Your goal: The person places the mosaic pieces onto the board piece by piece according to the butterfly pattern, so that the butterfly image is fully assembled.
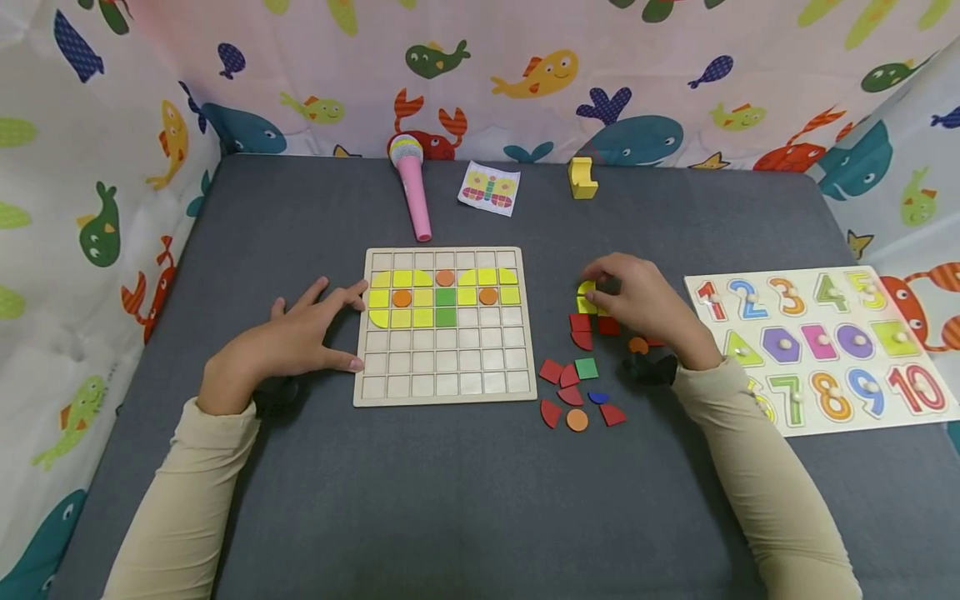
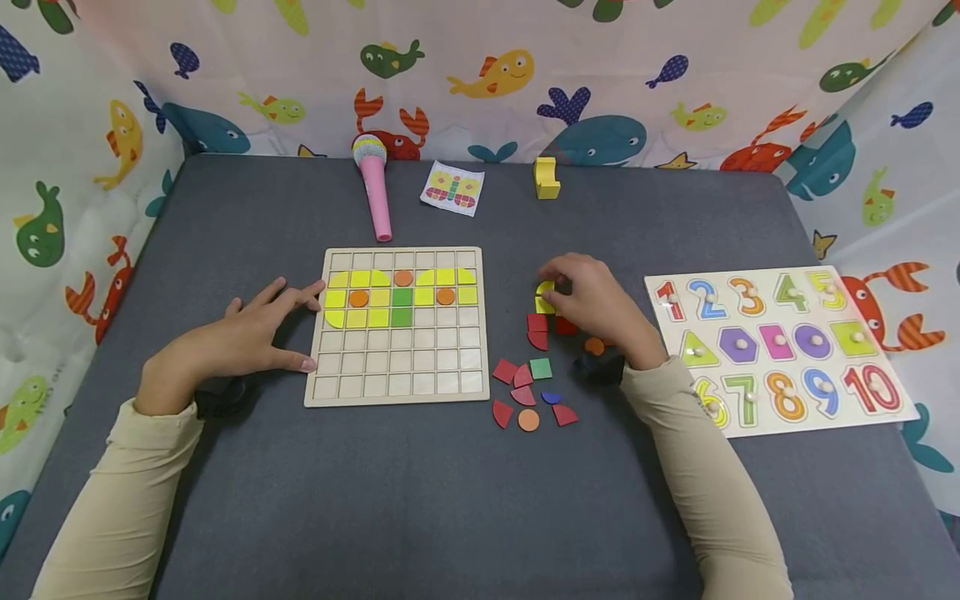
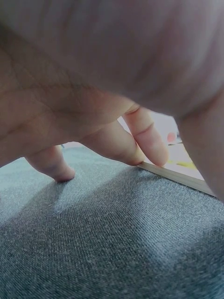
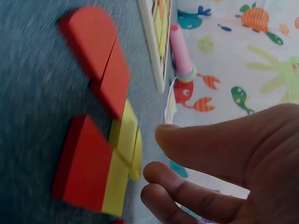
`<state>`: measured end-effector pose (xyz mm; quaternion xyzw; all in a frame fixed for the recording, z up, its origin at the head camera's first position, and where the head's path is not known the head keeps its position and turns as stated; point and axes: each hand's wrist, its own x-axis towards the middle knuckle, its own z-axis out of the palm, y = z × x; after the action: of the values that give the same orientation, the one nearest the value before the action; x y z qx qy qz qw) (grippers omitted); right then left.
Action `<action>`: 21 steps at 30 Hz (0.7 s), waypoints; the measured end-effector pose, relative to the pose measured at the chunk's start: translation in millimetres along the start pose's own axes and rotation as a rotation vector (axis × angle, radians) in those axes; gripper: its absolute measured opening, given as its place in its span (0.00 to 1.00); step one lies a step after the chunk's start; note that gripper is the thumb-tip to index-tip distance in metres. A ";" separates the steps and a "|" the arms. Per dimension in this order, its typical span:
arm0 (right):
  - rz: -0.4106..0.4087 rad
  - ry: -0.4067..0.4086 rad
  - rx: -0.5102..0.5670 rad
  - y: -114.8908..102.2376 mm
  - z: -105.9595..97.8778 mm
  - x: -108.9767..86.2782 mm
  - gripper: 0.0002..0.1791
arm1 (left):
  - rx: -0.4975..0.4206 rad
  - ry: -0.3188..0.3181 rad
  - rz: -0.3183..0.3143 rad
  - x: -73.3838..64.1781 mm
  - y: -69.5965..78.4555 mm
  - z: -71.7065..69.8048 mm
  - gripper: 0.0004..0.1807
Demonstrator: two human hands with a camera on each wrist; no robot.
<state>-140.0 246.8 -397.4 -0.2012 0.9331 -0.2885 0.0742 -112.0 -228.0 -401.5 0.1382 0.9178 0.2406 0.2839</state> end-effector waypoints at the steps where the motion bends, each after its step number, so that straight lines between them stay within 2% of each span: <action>1: 0.005 -0.011 0.001 1.9 -0.5 -0.6 0.14 | 0.002 -0.006 -0.005 0.1 0.0 0.2 0.62; 5: 0.011 -0.042 0.009 7.1 -1.7 -3.7 0.16 | 0.004 -0.014 -0.014 -0.1 1.5 0.5 0.60; 10: -0.032 -0.076 0.018 11.9 0.4 -5.9 0.13 | 0.005 0.000 0.002 -0.8 -0.9 0.3 0.63; 15: -0.063 -0.083 0.019 14.6 2.8 -5.5 0.11 | 0.012 -0.015 -0.003 0.7 -1.5 -1.3 0.61; 21: -0.046 -0.105 0.016 13.5 3.1 -3.9 0.11 | 0.021 -0.031 -0.012 1.1 0.0 -1.6 0.60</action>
<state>-140.2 257.0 -407.6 -0.2371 0.9207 -0.2867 0.1177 -113.9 -228.2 -400.9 0.1394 0.9166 0.2272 0.2980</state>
